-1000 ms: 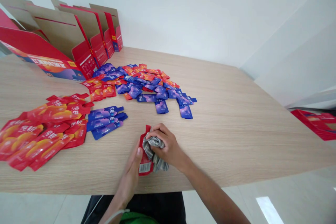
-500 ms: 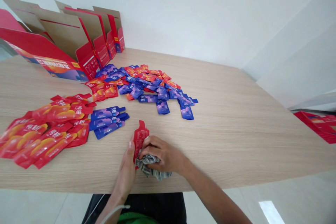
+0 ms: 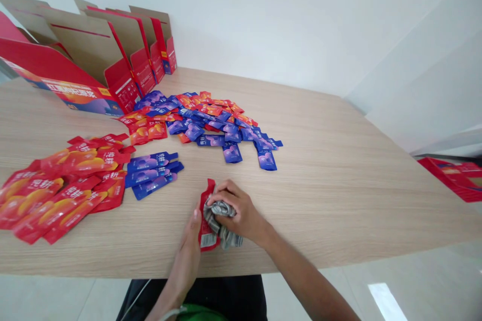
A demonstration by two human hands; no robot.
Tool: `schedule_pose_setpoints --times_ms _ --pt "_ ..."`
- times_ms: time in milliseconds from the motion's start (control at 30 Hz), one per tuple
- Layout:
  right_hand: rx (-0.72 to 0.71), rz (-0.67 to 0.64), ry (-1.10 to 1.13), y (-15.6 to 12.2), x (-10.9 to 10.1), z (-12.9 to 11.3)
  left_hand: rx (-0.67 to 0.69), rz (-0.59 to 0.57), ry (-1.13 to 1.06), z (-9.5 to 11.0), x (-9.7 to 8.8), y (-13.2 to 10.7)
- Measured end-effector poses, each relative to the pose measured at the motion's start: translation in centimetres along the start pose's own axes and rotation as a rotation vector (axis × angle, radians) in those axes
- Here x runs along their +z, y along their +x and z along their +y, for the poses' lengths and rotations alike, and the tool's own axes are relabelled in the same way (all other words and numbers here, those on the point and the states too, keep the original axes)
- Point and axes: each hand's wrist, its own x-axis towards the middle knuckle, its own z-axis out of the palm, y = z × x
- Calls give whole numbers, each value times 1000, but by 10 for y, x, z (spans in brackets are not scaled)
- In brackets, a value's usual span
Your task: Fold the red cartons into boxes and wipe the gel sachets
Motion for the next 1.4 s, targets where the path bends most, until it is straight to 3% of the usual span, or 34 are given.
schedule_pose_setpoints --times_ms 100,200,267,400,500,567,633,767,867,933,1167,1267,1400 --pt "-127 -222 -2 -4 4 1 0 77 -52 13 0 13" --pt "-163 -312 -35 -6 8 2 12 61 -61 17 -2 18" --pt "-136 -249 -48 -5 8 2 8 50 -44 13 -2 14" --pt "1 64 -77 0 2 1 -27 4 64 6 2 -4" --pt "81 261 -136 3 -8 1 19 -171 262 11 5 -16" --pt "113 361 -184 5 -16 3 163 -314 441 19 2 -18" --pt "138 449 -233 6 -23 4 389 -438 647 25 -4 -13" --pt "161 552 -300 7 -31 6 804 -604 1242 28 -27 7" --pt "148 554 -309 7 -32 6 999 -586 1658 21 -45 23" --pt "139 543 -300 7 -31 6 1066 -570 1780 19 -54 30" --pt "153 551 -311 7 -31 7 1176 -598 1652 47 -82 45" --pt "148 549 -296 6 -32 9 1235 -536 1664 62 -103 60" --pt "145 558 -272 7 -32 9 1197 -380 1699 77 -141 88"
